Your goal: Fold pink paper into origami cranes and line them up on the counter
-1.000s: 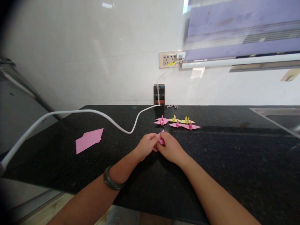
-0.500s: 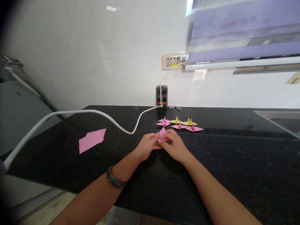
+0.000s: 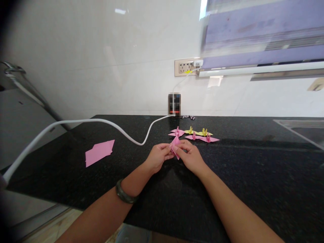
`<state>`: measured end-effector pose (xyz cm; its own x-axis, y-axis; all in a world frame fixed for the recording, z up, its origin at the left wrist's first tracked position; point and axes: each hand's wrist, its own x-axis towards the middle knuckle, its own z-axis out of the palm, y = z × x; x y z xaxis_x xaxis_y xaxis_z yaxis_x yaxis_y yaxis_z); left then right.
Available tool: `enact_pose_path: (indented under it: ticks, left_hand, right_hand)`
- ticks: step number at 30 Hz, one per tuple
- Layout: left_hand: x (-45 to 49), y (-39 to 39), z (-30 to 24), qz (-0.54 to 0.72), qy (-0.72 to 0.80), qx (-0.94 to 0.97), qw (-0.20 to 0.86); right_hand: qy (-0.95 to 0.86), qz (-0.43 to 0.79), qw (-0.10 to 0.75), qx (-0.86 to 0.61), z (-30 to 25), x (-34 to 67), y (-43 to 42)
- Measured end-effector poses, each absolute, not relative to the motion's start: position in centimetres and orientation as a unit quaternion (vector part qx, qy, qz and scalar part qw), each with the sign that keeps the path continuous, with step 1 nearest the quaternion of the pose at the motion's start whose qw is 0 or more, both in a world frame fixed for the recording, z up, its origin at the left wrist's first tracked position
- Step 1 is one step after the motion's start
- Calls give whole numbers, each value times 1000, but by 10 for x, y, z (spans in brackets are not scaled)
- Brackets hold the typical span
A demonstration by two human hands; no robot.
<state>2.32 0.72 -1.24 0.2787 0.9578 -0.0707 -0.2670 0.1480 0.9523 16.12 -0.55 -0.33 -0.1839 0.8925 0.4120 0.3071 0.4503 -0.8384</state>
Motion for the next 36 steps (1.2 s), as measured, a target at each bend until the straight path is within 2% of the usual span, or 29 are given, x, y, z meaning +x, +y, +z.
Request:
enact_pose_path:
  ticks: [15,21,25,30,36]
  left_hand:
    - [24,6,-12,464,354,458,671]
    - [25,5,-11,467,367,453,665]
    - [24,6,-11,456,365,463,666]
    - [23,6,-13,434,365,481,669]
    - [22,4,-11,422,375,498,658]
  right_hand:
    - [-728,293,446,-431,1,162,-7]
    - [-667,267,536,-444,-6,161,-3]
    - [-570,334,598,-454,-10,161,2]
    - [-610,382,525,-454,-9,162,1]
    - [-618,359,525,-461,-10,161,-1]
